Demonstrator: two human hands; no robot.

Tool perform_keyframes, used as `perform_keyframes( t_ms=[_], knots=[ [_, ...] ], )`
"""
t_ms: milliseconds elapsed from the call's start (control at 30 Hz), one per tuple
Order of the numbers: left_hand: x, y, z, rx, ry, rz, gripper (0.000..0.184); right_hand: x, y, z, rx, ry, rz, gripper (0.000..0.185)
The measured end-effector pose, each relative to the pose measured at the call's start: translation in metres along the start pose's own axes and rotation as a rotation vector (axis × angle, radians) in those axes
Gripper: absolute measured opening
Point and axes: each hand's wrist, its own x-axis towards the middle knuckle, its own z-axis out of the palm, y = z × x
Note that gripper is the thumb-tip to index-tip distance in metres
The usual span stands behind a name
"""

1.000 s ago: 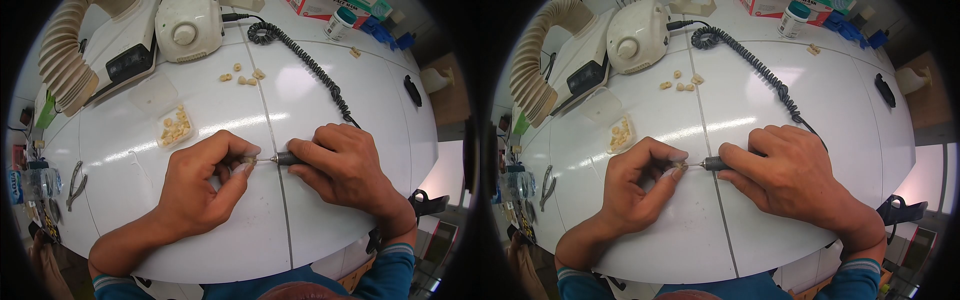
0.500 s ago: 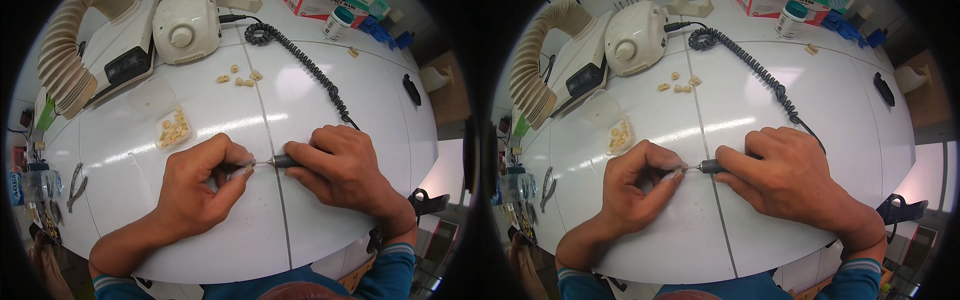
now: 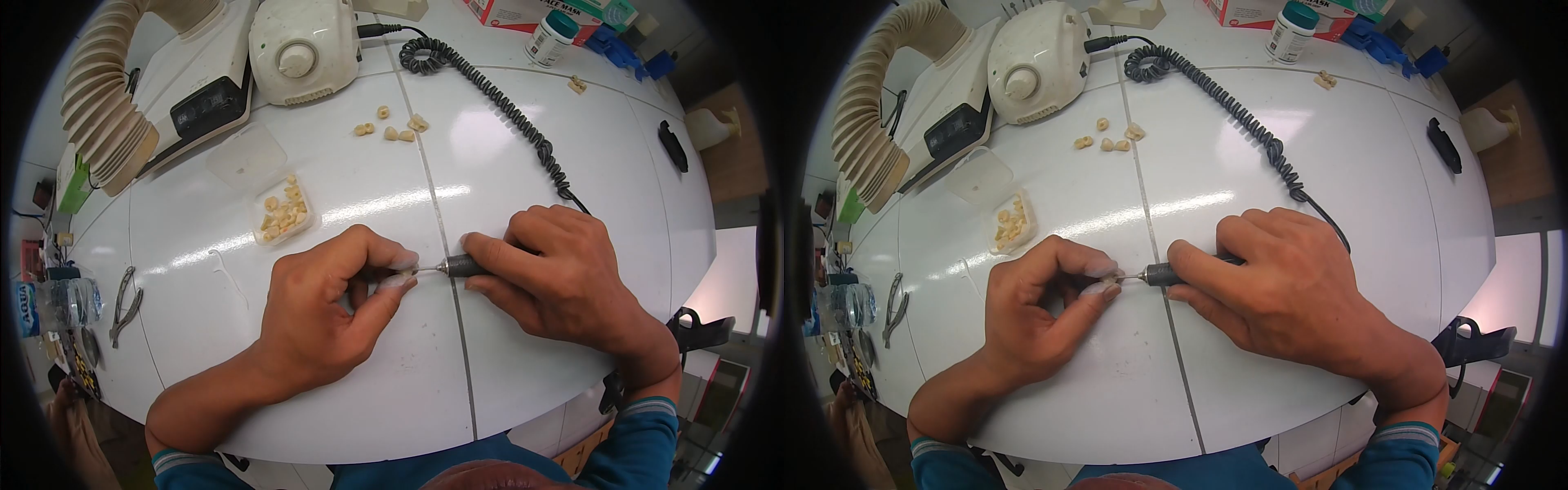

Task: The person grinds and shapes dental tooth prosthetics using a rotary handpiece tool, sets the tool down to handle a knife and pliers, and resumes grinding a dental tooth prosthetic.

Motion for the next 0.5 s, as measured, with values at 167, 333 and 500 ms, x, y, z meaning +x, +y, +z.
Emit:
perform_keyframes(
  t_ms=[167,333,500],
  knots=[
    [0.0001,0.0015,-0.0006,0.017,-0.008,0.023,0.016,-0.0003,0.0004,0.0000,-0.004,0.004,-0.003,0.024],
    [0.0011,-0.0001,0.0001,0.006,-0.008,0.050,0.019,-0.0005,0.0005,0.0004,-0.008,0.012,0.002,0.024],
    [0.0003,-0.0011,0.0019,-0.009,0.008,0.040,0.021,-0.0005,0.0002,0.0007,-0.006,0.016,0.008,0.024]
  ],
)
